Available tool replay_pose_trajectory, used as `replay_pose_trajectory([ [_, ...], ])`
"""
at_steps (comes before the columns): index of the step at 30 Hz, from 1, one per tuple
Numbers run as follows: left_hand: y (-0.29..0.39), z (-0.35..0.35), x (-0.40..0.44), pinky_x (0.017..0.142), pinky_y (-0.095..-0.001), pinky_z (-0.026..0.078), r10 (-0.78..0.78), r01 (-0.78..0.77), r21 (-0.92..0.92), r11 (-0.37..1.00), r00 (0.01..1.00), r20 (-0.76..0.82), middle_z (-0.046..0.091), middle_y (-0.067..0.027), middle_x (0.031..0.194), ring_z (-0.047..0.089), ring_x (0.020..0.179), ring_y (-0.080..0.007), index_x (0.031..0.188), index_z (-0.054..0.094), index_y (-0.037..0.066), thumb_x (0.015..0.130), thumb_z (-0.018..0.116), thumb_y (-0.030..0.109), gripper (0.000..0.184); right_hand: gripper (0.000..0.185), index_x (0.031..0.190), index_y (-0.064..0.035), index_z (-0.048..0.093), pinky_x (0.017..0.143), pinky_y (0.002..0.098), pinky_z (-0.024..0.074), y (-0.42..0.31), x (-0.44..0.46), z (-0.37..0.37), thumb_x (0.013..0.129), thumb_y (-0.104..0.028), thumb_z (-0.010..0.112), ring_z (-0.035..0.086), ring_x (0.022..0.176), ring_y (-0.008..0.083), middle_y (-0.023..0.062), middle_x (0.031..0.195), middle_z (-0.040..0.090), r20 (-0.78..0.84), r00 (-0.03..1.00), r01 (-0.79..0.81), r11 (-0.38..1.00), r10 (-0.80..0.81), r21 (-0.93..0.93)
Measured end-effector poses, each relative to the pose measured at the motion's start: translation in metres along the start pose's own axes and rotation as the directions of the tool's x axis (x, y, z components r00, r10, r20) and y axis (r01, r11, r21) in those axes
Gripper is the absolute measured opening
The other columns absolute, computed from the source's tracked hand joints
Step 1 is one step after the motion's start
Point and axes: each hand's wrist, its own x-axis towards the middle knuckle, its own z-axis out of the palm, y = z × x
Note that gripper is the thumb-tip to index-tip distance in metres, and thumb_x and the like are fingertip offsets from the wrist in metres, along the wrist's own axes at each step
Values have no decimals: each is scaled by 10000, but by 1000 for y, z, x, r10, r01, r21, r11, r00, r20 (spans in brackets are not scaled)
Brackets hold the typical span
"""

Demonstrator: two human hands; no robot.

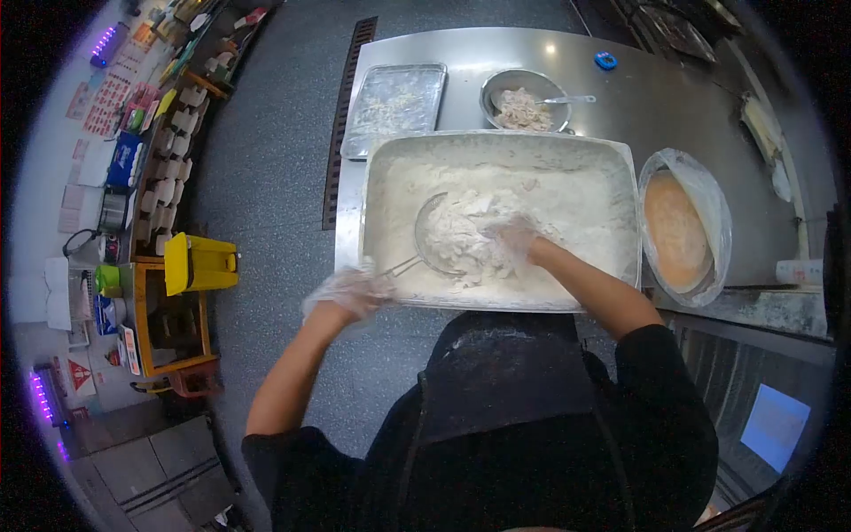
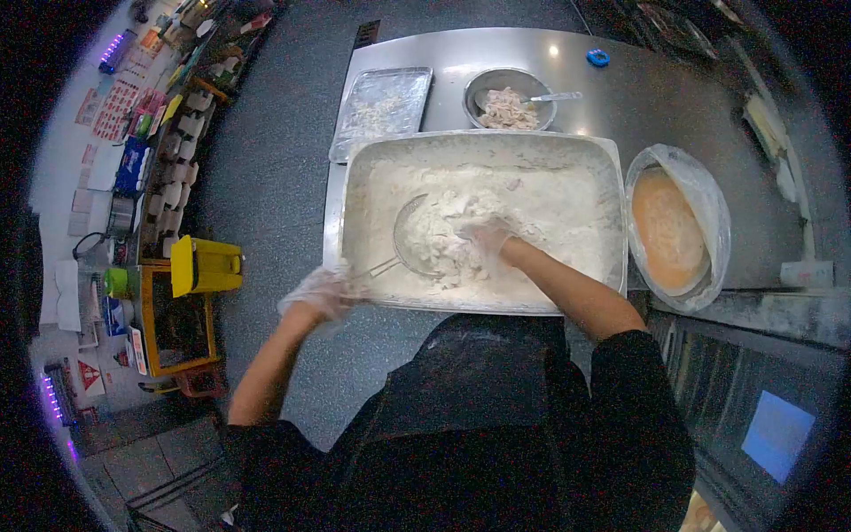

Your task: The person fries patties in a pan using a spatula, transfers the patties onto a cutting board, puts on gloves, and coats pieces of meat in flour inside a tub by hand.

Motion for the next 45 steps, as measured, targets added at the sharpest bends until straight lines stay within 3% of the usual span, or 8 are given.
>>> replay_pose_trajectory([
  [2, 26, -9, 29, 865, -389, 450, -183, 191, -30, 981, 966, 181, 615, -107, 1069, 579, 983, -298, 1049, 625, 122, 849, 515, 273, 274, 374, 1276, -74, 503, 917, 389, 429, -43, -11, -16, 958, -219, 371, 500, 1115, 278, 203, 1268, 498, 124, 965, -72, 690, 231, -721],
  [18, 59, 54, 1, 947, -353, 422, -227, 181, -285, 941, 964, -136, 593, -127, 1181, 536, 1119, -289, 1200, 585, 134, 875, 498, 190, 341, 584, 992, 53, 612, 800, 374, 464, -40, -98, -80, 807, -500, 581, 612, 858, 294, 228, 953, 638, -240, 955, -285, 772, 175, -569],
  [21, 91, 68, 15, 622, -315, 432, -603, 175, -859, 482, 777, -180, 616, -91, 783, 490, 648, -148, 1220, 568, 54, 904, 550, 286, 393, 584, 1076, 22, 602, 881, 401, 446, -25, -92, -75, 786, -484, 610, 588, 999, 350, 249, 1066, 607, -367, 930, -288, 670, 26, -684],
  [26, 128, 46, 15, 654, -316, 444, -683, 180, -893, 412, 710, -172, 643, -102, 896, 515, 689, -153, 1238, 554, 58, 906, 540, 309, 416, 460, 1204, 8, 544, 930, 321, 412, 0, -57, -68, 895, -333, 532, 545, 1096, 233, 154, 1192, 582, -508, 846, 325, 912, -162, 250],
  [32, 184, 37, 36, 859, -375, 450, -701, 205, -857, 472, 677, -224, 612, -198, 1089, 586, 999, -340, 1142, 589, 15, 920, 467, 208, 319, 420, 1310, -37, 455, 979, 319, 403, -24, -54, -54, 937, -229, 483, 491, 1155, 193, 94, 1291, 504, -249, 967, 167, 610, 51, 774],
  [36, 219, 34, 63, 839, -390, 461, -784, 288, -913, 290, 618, -55, 614, -213, 1069, 587, 988, -361, 1117, 602, 13, 916, 482, 283, 358, 387, 1320, -95, 465, 897, 304, 431, 7, -35, -50, 946, -192, 434, 551, 1044, 164, 64, 1223, 565, -272, 845, 501, 860, -461, 99],
  [38, 228, 44, 76, 851, -402, 455, -842, 190, -920, 344, 496, -213, 605, -236, 1067, 583, 998, -378, 1140, 599, 32, 910, 476, 358, 418, 360, 1284, -114, 494, 805, 340, 474, -17, -55, -53, 961, -244, 405, 576, 973, 169, 57, 1176, 586, -3, 999, -25, 594, 46, 804],
  [45, 248, 37, 82, 804, -339, 468, -909, 403, -825, 396, 301, -289, 639, -211, 1031, 630, 946, -296, 1174, 572, -3, 897, 544, 293, 406, 358, 1228, -172, 517, 707, 453, 482, -40, -84, -65, 934, -368, 460, 588, 877, 204, 23, 1104, 607, -26, 970, -74, 397, 241, 915],
])
